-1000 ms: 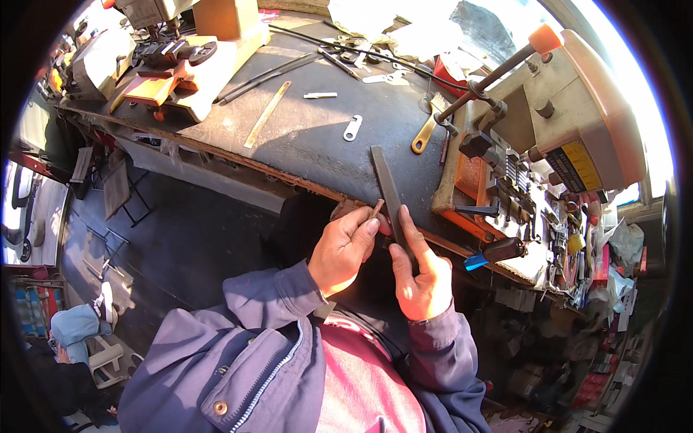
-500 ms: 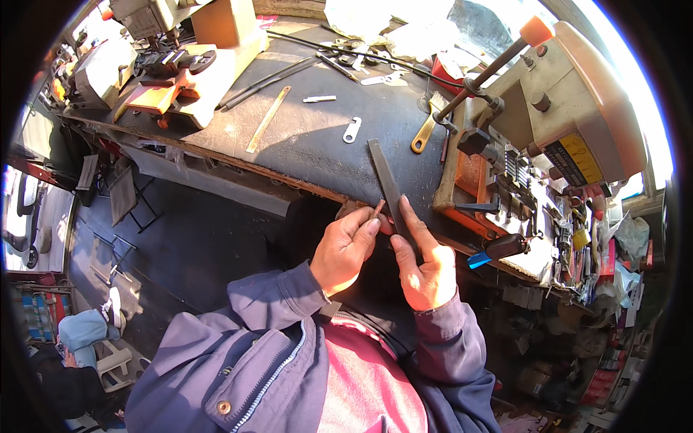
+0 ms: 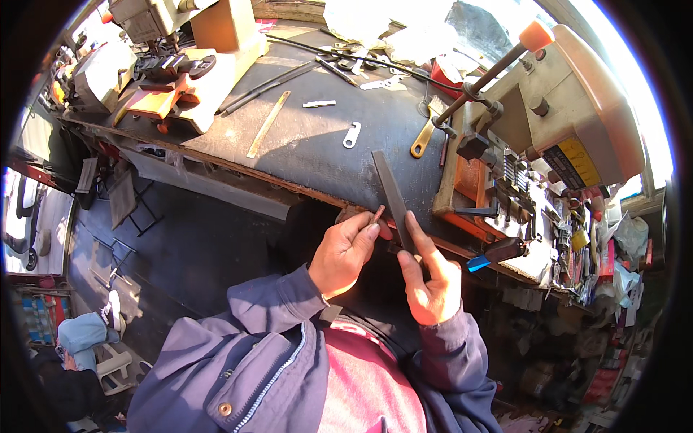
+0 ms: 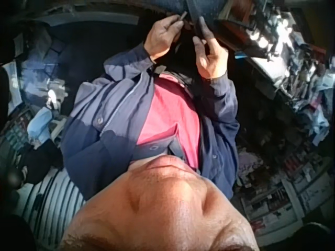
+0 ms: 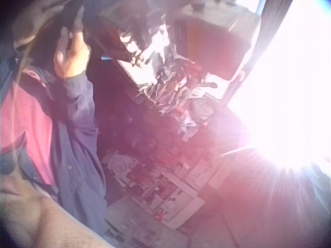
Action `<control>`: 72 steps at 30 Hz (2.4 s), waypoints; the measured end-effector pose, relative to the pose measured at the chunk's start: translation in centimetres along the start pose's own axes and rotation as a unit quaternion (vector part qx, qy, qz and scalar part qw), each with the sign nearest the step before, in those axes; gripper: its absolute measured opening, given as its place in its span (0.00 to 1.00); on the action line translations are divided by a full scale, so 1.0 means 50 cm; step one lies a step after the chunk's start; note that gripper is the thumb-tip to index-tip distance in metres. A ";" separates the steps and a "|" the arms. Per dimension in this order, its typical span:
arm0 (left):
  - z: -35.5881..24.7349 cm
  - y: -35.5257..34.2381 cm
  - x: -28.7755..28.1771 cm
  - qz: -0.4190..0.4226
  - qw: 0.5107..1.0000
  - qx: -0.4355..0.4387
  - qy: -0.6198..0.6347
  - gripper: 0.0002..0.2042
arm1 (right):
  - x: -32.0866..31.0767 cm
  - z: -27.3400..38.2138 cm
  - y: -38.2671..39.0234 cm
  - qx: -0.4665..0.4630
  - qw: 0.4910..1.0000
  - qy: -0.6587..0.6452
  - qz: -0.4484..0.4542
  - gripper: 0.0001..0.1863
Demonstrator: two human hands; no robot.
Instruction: The person operates a key-cutting machine to duplicate a key, then uses a metal file to smooth the edges of the cut key. They handle the key and file by hand, adjusting the key in the machine and filing the blade.
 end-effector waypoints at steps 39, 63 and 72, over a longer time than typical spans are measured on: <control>-0.019 -0.002 -0.002 0.050 0.998 -0.028 -0.030 0.14 | 0.021 -0.041 -0.037 -0.016 0.995 -0.094 -0.032 0.29; 0.031 0.006 0.012 0.002 0.991 -0.092 0.098 0.13 | 0.007 -0.063 0.074 0.012 0.996 -0.055 -0.063 0.34; 0.012 0.008 0.033 -0.023 0.997 -0.063 0.033 0.14 | 0.013 -0.053 0.115 -0.006 0.998 -0.053 -0.021 0.32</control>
Point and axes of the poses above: each hand's wrist, its own y-axis away from the middle knuckle, its own x-axis out of the palm, z = x × y, the point moved 8 cm from there along -y, towards the middle knuckle, and after that the axes turned 5 degrees about z, right-handed, at the moved point
